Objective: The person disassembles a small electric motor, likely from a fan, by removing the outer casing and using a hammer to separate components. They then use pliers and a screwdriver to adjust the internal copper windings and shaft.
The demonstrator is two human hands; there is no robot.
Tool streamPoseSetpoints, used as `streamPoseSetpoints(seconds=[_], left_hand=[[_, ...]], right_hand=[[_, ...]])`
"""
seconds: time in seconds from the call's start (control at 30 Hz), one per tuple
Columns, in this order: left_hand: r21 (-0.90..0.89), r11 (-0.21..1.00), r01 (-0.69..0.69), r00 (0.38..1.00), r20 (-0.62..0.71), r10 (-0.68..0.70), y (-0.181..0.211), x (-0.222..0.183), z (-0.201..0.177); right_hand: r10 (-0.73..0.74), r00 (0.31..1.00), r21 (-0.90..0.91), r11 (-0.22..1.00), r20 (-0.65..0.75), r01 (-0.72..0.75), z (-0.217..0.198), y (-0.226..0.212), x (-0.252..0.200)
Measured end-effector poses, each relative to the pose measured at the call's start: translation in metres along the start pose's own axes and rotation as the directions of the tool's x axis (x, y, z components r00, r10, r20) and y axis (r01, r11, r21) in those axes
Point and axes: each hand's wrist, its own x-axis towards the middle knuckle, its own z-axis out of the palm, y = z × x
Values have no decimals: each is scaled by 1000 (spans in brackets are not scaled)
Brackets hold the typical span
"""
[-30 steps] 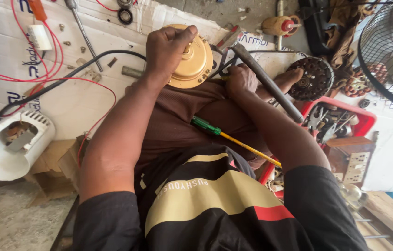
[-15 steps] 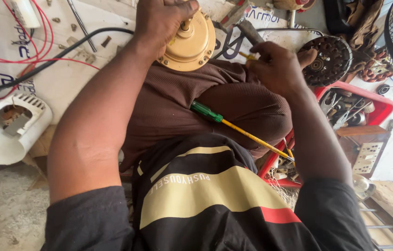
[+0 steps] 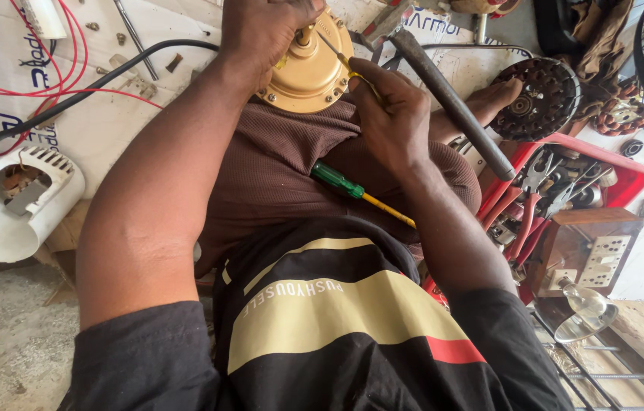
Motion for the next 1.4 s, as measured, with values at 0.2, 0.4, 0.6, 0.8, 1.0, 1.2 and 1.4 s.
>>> streamPoseSetpoints(seconds=[0.2,0.4,0.6,0.8,1.0,1.2,1.4], left_hand=[[-2,998,57,998,-15,-57,-4,1,0],[18,998,53,998,-27,-52,0,-1,0],[2,1000,13,1000,25,-13,1,-3,0],[-44,994,103,995,20,-102,1,-2,-1],[-9,988,157,988,-3,-157,4,-1,2],[110,945,310,949,-104,-299,2,0,4],[9,952,307,951,-24,-307,-3,3,2]], right_hand=[[-140,990,-126,983,-30,135,4,1,1],[-187,982,-112,977,-39,181,8,3,3],[-143,989,-109,984,-25,139,9,1,6],[-192,979,-110,977,-64,184,15,6,5],[-178,980,-127,978,-93,166,21,3,7],[-129,991,-34,991,41,130,-9,-10,8],[209,975,81,973,71,-214,-33,10,-5]])
